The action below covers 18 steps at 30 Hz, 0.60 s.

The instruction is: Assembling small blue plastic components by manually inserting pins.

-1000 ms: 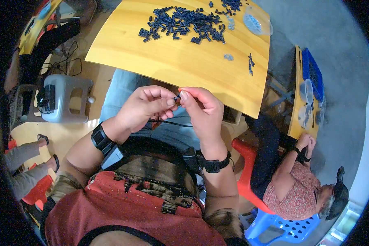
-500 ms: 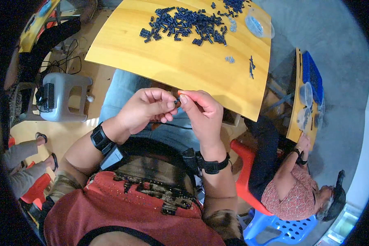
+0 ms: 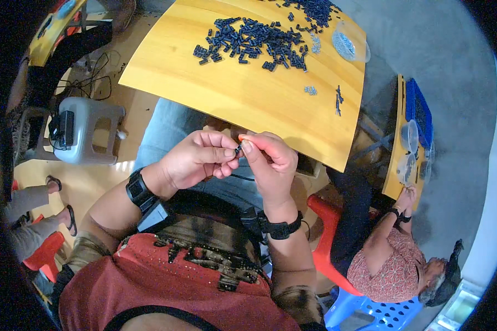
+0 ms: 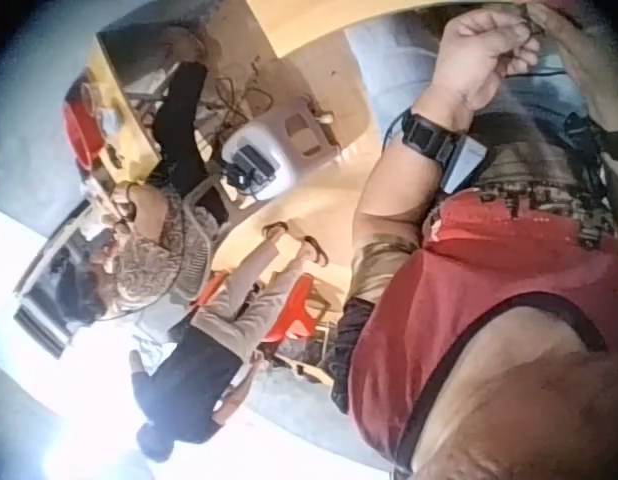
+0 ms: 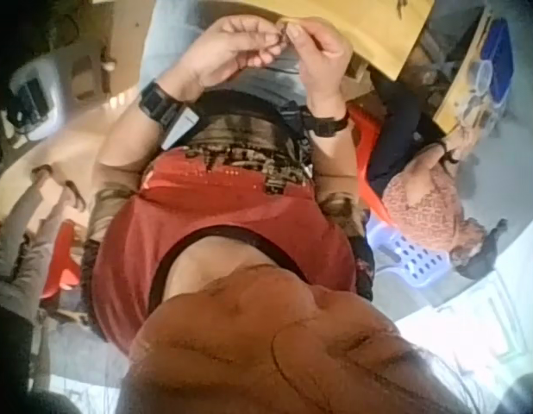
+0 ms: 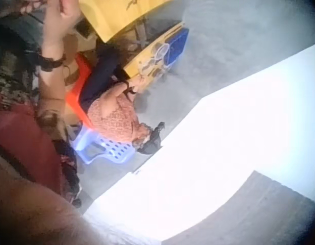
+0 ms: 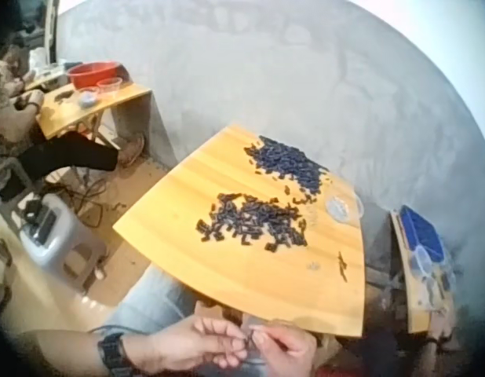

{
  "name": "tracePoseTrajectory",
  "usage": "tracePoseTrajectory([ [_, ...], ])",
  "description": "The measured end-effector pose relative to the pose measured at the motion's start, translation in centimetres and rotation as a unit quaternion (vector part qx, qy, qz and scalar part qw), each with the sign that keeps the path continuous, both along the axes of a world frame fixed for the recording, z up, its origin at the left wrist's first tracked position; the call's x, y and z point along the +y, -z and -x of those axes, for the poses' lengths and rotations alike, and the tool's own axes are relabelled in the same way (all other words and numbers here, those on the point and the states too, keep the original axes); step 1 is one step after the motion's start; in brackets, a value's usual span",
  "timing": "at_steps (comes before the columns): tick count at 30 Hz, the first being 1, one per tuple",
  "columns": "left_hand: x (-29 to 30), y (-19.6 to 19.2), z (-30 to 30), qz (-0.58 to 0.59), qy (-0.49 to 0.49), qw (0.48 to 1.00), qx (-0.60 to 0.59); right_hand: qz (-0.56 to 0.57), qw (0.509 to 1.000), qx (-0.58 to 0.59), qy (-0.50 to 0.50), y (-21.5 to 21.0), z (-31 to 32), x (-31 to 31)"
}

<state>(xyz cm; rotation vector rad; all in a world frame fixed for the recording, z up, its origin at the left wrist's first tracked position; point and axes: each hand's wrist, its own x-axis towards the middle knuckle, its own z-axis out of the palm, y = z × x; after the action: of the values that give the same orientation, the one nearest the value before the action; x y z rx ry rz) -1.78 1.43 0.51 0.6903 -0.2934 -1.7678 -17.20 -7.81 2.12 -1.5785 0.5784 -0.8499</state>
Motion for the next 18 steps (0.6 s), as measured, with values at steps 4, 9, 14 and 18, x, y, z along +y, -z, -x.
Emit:
tracePoseTrajectory([
  [4,-0.1,-0.4,-0.1,-0.006,0.001,1.0,0.017,-0.024,0.999,-0.026,0.018,-0.1,-0.4,0.3],
  [9,0.2,-0.4,-0.1,-0.001,-0.011,1.0,-0.016,-0.063,0.998,0.004,-0.001,-0.5,-0.2,0.1],
  [14,0.1,-0.2,0.0,0.032,-0.013,0.998,-0.051,-0.01,0.999,0.038,-0.022,-1.1,0.3,-0.4],
  [18,0.1,-0.1,-0.1,0.018,-0.014,0.998,-0.051,0.022,0.997,0.078,-0.015,-1.2,0.3,-0.8],
])
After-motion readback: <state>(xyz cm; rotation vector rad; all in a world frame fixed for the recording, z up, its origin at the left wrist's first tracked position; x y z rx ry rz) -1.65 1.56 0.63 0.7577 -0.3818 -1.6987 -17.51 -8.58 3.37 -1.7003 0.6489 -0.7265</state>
